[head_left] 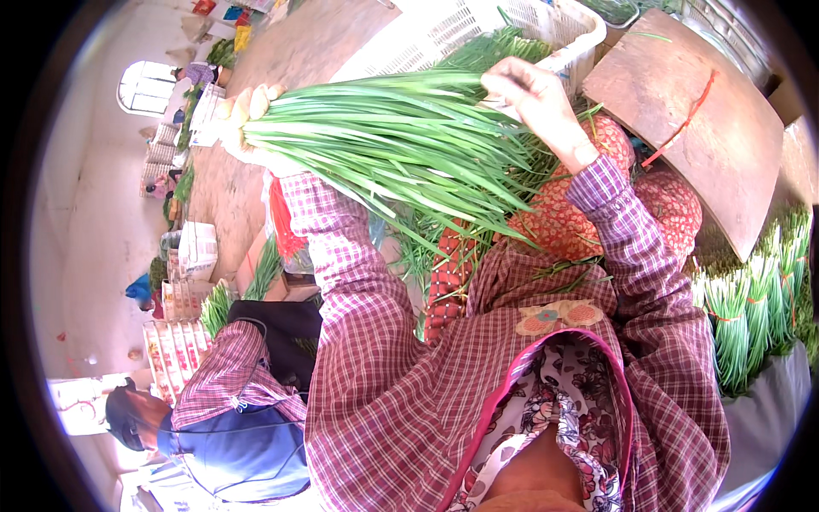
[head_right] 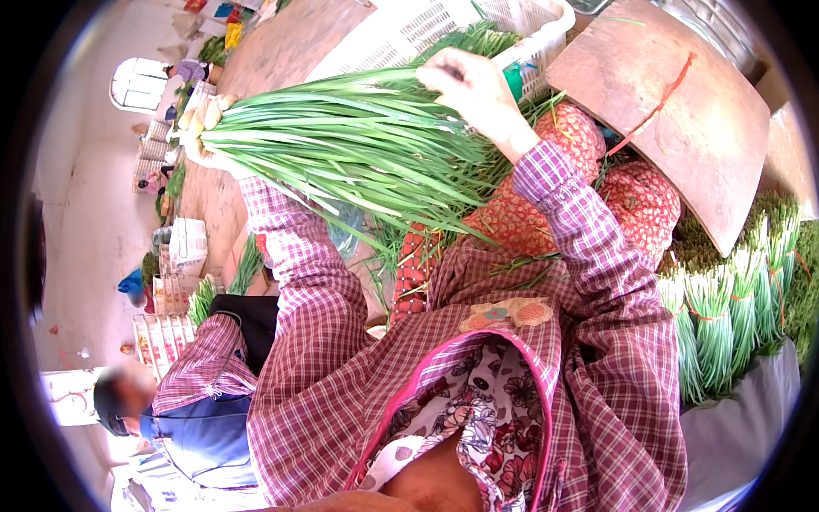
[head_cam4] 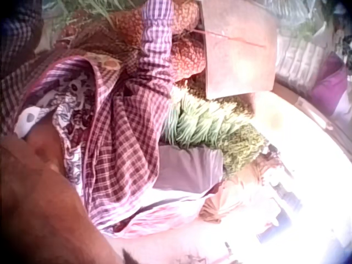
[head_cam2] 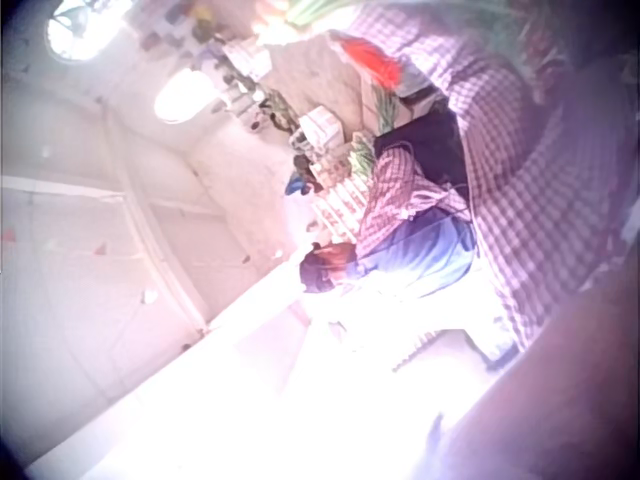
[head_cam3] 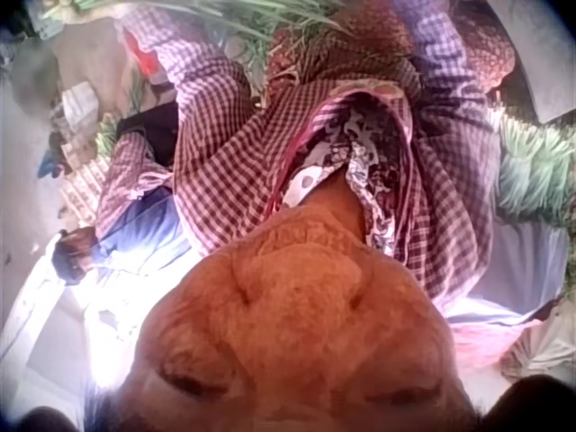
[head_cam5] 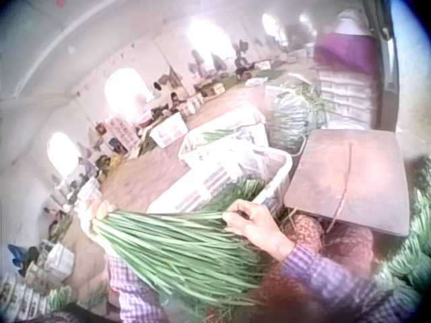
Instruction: The person picks up bundles of green onions, aligns them, and removes loose or yellowed leaves by hand before placing them into a white plastic crate.
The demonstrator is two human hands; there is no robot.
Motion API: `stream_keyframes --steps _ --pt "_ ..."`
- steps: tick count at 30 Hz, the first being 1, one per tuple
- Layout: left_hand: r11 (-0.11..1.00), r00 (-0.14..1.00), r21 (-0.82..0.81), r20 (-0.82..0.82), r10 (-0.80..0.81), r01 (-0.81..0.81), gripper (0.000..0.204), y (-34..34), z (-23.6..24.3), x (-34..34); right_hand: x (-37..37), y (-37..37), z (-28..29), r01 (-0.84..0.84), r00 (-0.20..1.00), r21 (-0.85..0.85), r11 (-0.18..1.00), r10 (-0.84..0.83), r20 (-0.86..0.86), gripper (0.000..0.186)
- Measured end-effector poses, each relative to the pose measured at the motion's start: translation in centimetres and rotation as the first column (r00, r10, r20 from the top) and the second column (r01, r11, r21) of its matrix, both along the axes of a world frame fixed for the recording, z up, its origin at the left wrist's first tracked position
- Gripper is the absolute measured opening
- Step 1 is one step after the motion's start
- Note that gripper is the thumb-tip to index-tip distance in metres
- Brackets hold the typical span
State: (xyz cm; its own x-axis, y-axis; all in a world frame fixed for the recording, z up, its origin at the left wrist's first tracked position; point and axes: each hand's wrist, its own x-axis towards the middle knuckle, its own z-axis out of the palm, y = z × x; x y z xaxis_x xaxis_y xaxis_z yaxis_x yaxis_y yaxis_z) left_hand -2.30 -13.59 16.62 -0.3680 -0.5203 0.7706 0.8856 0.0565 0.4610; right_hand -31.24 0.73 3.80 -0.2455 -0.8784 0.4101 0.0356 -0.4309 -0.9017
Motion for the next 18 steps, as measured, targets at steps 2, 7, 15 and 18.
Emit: stream_keyframes --steps 2,7,15,18 --pt "0.990 0.998 0.142 -0.059 -0.003 0.011 0.012 0.9 -0.1 -0.8 -1.8 -0.1 -0.8 -0.016 0.966 0.123 0.992 -0.017 0.258 0.023" --pt "0.957 0.963 0.113 0.055 0.263 -0.267 0.019 4.2 1.6 -1.8 -4.3 1.7 -0.6 -0.029 0.999 0.075 0.997 0.026 0.037 0.056" --pt "0.797 0.803 -0.328 0.155 0.575 -0.507 0.033 11.9 6.1 -13.9 0.6 3.0 12.7 0.056 0.801 -0.561 0.826 -0.373 -0.469 0.117" --pt "0.811 0.878 -0.400 0.029 0.477 -0.427 0.035 12.9 6.7 -20.0 -3.8 2.9 13.1 0.169 0.677 -0.742 0.649 -0.623 -0.391 0.107"
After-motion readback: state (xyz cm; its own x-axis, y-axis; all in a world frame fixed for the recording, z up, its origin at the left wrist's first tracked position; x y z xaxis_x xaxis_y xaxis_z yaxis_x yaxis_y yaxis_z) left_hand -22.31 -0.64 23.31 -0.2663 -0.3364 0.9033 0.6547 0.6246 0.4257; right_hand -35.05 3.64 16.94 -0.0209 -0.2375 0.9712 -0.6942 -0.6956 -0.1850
